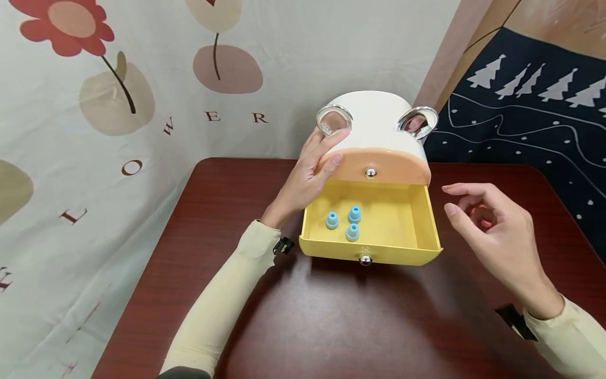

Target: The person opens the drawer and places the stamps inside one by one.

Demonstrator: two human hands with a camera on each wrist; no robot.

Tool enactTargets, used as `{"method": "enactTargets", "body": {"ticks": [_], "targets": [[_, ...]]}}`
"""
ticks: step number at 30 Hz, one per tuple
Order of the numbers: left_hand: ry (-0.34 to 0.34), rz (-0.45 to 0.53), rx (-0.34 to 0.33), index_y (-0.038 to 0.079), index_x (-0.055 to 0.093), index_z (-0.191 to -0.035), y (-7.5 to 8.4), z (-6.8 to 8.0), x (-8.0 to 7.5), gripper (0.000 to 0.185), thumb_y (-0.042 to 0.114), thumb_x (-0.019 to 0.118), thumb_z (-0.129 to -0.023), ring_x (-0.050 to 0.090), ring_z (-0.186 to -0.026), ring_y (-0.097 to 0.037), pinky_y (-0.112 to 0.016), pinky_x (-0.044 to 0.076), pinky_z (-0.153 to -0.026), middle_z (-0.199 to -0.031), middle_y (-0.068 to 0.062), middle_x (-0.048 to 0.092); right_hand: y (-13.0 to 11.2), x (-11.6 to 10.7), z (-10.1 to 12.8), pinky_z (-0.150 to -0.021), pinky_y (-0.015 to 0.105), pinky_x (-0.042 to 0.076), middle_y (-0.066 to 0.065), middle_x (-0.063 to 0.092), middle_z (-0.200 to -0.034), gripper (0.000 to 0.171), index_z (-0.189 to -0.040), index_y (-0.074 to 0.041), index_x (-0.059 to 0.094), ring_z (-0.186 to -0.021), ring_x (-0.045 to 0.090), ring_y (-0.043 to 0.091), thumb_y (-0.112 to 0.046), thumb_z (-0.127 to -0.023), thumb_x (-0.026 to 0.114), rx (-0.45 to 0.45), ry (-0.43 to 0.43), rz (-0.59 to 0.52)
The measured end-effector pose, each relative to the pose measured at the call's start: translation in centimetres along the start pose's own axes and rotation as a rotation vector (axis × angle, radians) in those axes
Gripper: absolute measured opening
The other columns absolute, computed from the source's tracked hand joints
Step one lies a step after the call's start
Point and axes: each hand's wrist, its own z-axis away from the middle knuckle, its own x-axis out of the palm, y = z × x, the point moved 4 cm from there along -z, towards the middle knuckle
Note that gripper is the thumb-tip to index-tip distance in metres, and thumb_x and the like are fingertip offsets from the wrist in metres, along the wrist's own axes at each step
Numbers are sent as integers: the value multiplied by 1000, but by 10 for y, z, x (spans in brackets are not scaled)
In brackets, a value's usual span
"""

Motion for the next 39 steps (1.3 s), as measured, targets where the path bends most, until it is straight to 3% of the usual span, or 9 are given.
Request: {"method": "enactTargets", "body": {"ticks": [8, 12, 15, 19, 23, 29, 39], "targets": [[-5, 3, -8, 13, 56, -159, -1, 0, 2, 46, 17, 59, -113, 10, -164, -15, -40, 8, -131, -175, -1, 33, 27, -20, 18, -67, 10, 48, -6, 74, -125, 28, -124, -1, 76, -84, 62, 8, 4, -97, 78, 136, 33, 23], [-12, 5, -23, 14, 56, -160, -2, 0, 1, 46, 18, 58, -114, 10, -164, -16, -40, 9, -131, -175, -1, 33, 39, -30, 27, -51, 15, 44, -9, 76, -116, 27, -126, -3, 76, -75, 61, 6, -1, -99, 79, 179, 47, 43], [-12, 4, -27, 14, 56, -160, -2, 0, -2, 46, 18, 58, -114, 10, -164, -15, -40, 9, -131, -175, -1, 33, 49, -36, 32, -43, 18, 41, -9, 73, -99, 28, -127, -7, 77, -63, 58, 3, -5, -100, 79, 202, 57, 91], [-6, -1, -5, 12, 56, -159, -1, -1, -4, 46, 15, 58, -113, 11, -164, -15, -40, 10, -131, -172, -4, 38, 61, -43, 39, -48, 17, 40, -2, 62, -84, 29, -128, -10, 77, -56, 53, 2, -10, -99, 81, 228, 69, 172], [-3, 1, 9, 11, 56, -159, -1, -3, -4, 46, 14, 58, -113, 11, -164, -15, -39, 9, -131, -171, -4, 39, 75, -49, 48, -52, 17, 36, 0, 55, -82, 36, -131, -12, 73, -61, 48, 2, -17, -97, 85, 297, 58, 259], [-6, 0, 4, 11, 56, -159, -3, -3, -1, 46, 16, 59, -113, 11, -165, -15, -38, 9, -131, -172, -2, 39, 94, -58, 61, -54, 20, 36, -6, 57, -78, 46, -134, -14, 66, -64, 48, 0, -26, -95, 88, 407, 1, 357], [-4, -4, 15, 10, 56, -159, -2, -2, 1, 47, 15, 59, -113, 11, -164, -15, -39, 9, -131, -170, -4, 43, 123, -67, 78, -59, 25, 34, 6, 62, -82, 56, -138, -1, 62, -67, 46, 3, -33, -98, 84, 464, -160, 473]]}}
